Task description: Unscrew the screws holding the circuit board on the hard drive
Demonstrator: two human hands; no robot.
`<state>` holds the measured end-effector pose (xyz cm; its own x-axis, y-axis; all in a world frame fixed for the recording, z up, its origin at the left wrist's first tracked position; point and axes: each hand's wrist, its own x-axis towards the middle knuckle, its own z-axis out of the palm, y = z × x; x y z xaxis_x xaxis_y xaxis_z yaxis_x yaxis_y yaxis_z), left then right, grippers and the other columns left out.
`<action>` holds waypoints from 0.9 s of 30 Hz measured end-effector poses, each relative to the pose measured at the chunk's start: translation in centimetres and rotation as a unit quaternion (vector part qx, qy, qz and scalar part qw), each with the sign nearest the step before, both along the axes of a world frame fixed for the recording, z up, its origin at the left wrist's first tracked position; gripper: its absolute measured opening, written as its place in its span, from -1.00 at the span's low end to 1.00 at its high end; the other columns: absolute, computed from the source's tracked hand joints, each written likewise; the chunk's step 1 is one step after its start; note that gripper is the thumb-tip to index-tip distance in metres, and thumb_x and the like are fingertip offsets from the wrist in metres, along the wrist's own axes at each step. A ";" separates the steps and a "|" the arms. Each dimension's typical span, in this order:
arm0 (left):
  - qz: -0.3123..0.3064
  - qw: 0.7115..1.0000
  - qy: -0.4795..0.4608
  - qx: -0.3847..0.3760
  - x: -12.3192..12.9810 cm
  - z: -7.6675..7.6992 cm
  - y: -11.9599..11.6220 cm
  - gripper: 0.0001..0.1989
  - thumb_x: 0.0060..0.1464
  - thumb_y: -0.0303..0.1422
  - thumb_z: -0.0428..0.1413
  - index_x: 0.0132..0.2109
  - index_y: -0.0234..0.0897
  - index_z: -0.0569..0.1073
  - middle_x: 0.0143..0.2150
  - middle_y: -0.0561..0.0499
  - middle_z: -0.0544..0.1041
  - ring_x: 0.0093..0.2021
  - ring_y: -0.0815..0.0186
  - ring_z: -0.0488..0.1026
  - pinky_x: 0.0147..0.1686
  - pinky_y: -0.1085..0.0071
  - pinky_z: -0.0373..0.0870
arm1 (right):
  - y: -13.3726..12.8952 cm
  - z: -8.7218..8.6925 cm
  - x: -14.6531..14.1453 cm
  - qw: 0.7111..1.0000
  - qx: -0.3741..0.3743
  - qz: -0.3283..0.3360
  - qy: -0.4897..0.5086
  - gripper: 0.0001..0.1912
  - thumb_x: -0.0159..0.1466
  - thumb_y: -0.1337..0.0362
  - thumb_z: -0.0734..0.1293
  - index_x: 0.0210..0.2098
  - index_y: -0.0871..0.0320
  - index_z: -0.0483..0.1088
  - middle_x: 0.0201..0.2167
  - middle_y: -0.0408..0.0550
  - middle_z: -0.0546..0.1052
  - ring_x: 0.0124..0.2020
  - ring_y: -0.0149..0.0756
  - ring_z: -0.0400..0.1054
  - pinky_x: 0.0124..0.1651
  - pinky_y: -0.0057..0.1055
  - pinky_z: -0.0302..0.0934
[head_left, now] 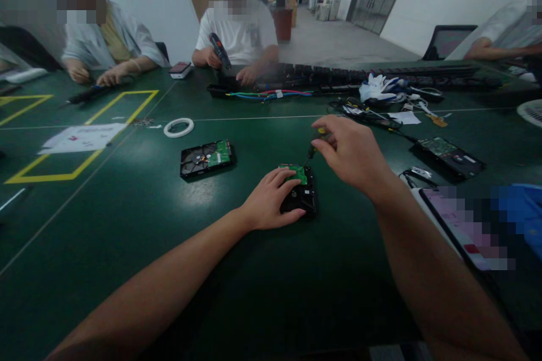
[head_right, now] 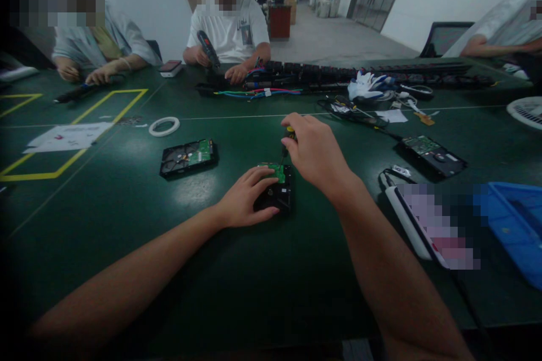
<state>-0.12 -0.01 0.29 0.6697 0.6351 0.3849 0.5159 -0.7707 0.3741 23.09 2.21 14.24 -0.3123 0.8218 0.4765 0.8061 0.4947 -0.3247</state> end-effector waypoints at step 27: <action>0.000 1.000 0.008 0.011 0.0 -0.3 0.1 -0.15 0.23 0.22 0.26 0.43 -0.22 0.35 0.43 -0.29 0.36 0.50 -0.22 0.25 0.50 -0.24 0.24 | -0.9 0.3 -0.7 0.997 -0.039 0.064 0.035 -0.74 0.45 0.30 0.35 0.08 0.07 0.60 0.04 0.04 0.68 -0.09 -0.11 0.54 0.03 -0.17 0.36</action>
<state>-0.14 0.04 0.04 0.6755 0.6276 0.3872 0.5225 -0.7778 0.3492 22.36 1.35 14.50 -0.3857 0.8128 0.4367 0.7122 0.5631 -0.4191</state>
